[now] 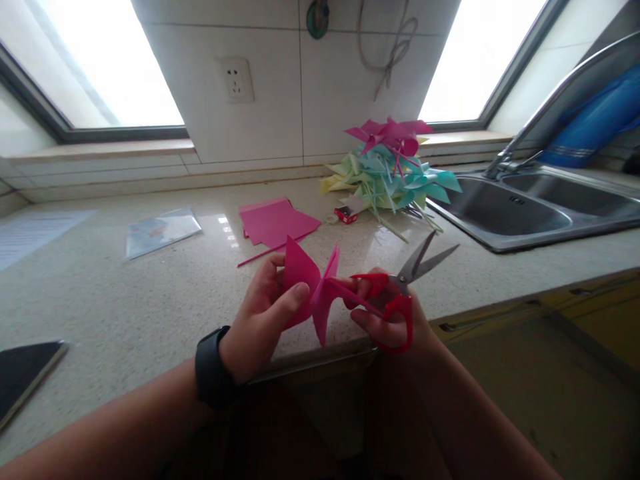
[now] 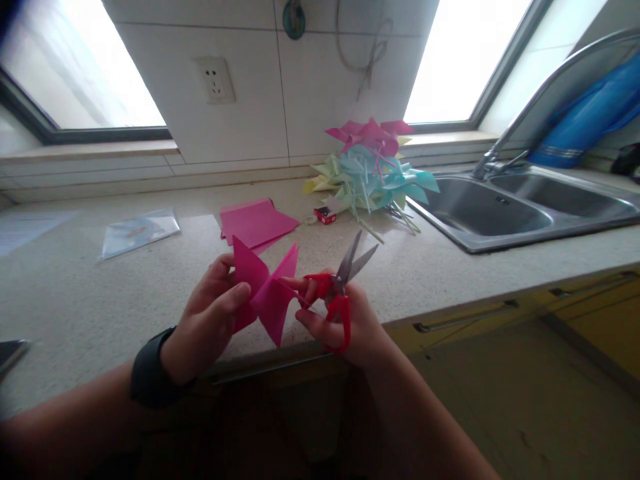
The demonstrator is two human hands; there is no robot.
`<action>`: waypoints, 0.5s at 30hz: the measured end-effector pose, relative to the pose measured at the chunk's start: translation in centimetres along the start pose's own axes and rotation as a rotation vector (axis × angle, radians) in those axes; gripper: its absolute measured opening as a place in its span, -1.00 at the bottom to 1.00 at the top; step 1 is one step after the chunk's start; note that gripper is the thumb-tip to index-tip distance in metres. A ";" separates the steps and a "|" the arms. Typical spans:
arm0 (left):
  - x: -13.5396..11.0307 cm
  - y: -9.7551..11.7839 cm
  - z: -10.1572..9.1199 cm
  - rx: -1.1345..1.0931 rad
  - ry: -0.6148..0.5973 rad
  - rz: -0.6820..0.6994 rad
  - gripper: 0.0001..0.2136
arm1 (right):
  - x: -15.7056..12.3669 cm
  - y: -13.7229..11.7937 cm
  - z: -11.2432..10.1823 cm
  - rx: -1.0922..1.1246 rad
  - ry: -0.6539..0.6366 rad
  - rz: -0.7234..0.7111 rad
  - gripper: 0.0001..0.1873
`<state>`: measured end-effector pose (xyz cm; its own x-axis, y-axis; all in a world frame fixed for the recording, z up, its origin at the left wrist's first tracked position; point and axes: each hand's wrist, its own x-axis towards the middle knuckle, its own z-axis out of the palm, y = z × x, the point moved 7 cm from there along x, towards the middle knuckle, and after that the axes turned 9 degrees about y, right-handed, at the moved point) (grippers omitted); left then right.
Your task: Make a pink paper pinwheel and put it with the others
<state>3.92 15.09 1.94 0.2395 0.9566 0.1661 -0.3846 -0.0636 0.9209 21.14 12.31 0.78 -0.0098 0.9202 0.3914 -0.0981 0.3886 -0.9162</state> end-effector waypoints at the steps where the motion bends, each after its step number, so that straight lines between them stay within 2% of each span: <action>1: 0.0 0.1 0.1 0.008 -0.030 0.008 -0.66 | 0.0 0.0 0.0 0.001 0.005 -0.001 -0.80; 4: 0.0 0.2 0.4 0.076 -0.072 0.038 -0.50 | 0.0 -0.1 -0.1 0.014 0.018 -0.008 -0.82; 9: 0.3 0.8 0.2 0.153 -0.057 0.147 -0.60 | 0.0 -0.3 0.0 0.042 0.027 -0.001 -0.82; 15: -0.2 1.5 0.7 0.140 -0.072 0.140 -0.66 | -0.1 -0.6 0.2 0.090 0.018 0.021 -0.83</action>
<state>3.91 14.65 3.54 0.2571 0.9132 0.3162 -0.2922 -0.2384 0.9262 21.00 12.03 1.32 0.0046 0.9291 0.3697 -0.1867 0.3640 -0.9125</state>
